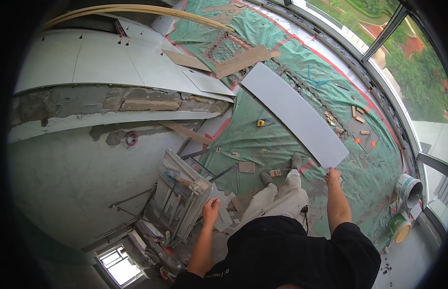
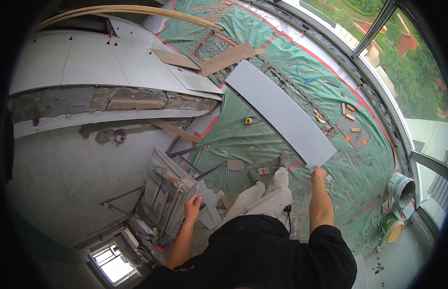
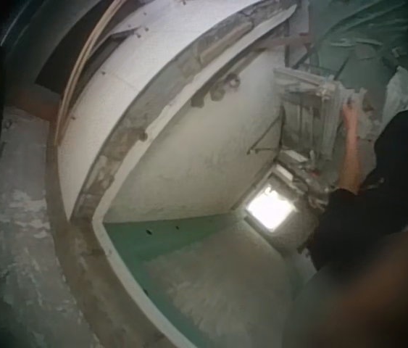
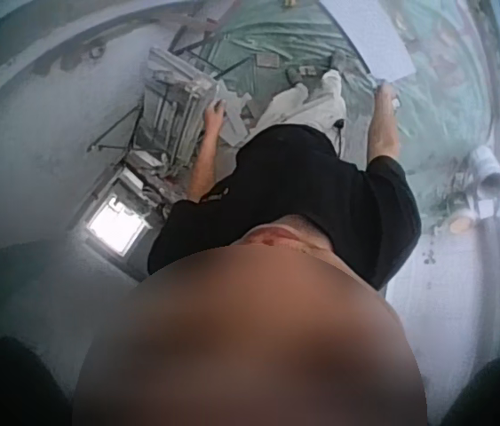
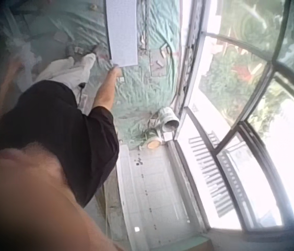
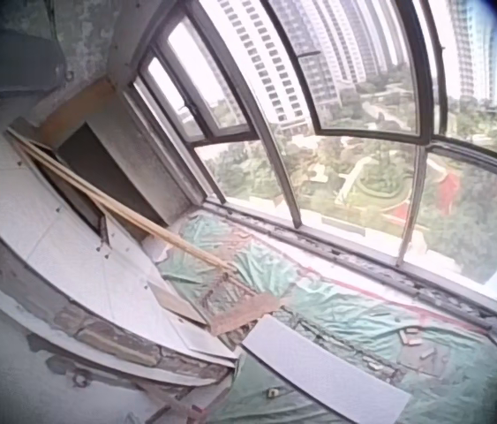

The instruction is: Measuring a window frame and cutting ceramic tiles using a manual tile cutter.

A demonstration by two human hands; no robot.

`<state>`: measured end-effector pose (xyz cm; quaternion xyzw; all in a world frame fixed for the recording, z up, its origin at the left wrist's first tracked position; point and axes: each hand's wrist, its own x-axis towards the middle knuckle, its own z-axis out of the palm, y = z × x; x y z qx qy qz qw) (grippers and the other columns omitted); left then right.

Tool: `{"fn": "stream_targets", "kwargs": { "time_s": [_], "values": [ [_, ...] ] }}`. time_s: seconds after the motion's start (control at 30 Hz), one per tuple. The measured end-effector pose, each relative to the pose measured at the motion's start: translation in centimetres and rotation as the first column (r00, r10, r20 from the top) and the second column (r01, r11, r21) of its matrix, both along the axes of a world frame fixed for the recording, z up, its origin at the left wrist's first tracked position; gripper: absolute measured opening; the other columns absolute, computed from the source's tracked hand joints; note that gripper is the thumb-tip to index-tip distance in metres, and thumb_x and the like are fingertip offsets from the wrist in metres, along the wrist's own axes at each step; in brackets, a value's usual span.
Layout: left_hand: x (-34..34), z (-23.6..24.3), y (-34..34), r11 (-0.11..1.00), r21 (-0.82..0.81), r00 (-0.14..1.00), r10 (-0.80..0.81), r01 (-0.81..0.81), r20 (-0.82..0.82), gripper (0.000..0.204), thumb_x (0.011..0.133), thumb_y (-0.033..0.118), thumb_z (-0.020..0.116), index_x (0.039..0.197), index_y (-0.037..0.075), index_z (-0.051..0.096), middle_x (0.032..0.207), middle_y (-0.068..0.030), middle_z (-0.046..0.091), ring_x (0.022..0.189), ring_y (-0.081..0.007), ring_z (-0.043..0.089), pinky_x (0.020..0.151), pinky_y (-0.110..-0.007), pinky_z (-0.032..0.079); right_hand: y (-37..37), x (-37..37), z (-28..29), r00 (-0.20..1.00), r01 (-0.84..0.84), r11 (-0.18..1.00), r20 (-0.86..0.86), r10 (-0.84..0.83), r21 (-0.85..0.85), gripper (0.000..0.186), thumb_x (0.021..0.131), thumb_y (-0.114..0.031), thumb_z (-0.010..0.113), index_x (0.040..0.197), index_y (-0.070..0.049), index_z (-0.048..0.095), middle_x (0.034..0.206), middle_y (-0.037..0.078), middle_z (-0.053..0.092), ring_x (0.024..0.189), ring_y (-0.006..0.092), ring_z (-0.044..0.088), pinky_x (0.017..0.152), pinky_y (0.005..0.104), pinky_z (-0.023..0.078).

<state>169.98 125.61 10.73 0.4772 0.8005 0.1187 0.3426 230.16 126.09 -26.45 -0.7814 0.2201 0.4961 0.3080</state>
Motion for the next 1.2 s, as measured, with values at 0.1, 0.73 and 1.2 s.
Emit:
{"fn": "stream_targets", "kwargs": {
  "time_s": [0.1, 0.73, 1.2],
  "values": [
    [-2.3, -1.5, -3.7, 0.995, -0.077, 0.997, 0.064, -0.067, -0.034, 0.033, 0.104, 0.027, 0.074, 0.124, 0.001, 0.077, 0.104, -0.0076, 0.081, 0.095, -0.0145, 0.073, 0.083, -0.031, 0.057, -1.5, 0.8, -0.3, 0.978, 0.188, 0.982, -0.098, -0.184, 0.032, 0.026, 0.098, -0.025, 0.068, 0.11, -0.006, 0.054, 0.082, 0.012, 0.053, 0.058, 0.0226, 0.052, 0.049, 0.0406, 0.041],
    [7.1, -4.1, 3.8, 0.958, -0.184, 0.969, -0.191, 0.219, 0.158, 0.036, 0.106, 0.03, 0.071, 0.128, 0.001, 0.075, 0.106, -0.0115, 0.08, 0.097, -0.018, 0.075, 0.087, -0.034, 0.058, -0.8, -2.5, 3.5, 0.742, -0.342, 0.923, 0.551, 0.381, -0.178, 0.047, 0.095, -0.029, 0.073, 0.13, 0.002, 0.074, 0.117, 0.02, 0.08, 0.108, 0.0325, 0.076, 0.099, 0.0424, 0.056],
    [18.4, -11.9, 34.7, 0.901, 0.08, 0.852, -0.429, 0.426, 0.3, 0.039, 0.105, 0.029, 0.071, 0.132, 0.0, 0.074, 0.116, -0.0139, 0.08, 0.102, -0.0183, 0.076, 0.092, -0.033, 0.058, -0.6, -0.5, 1.1, 0.897, -0.246, 0.955, 0.335, 0.289, -0.167, 0.048, 0.088, -0.032, 0.078, 0.118, 0.006, 0.08, 0.117, 0.025, 0.08, 0.11, 0.0345, 0.076, 0.098, 0.0422, 0.056]
  ]
}}
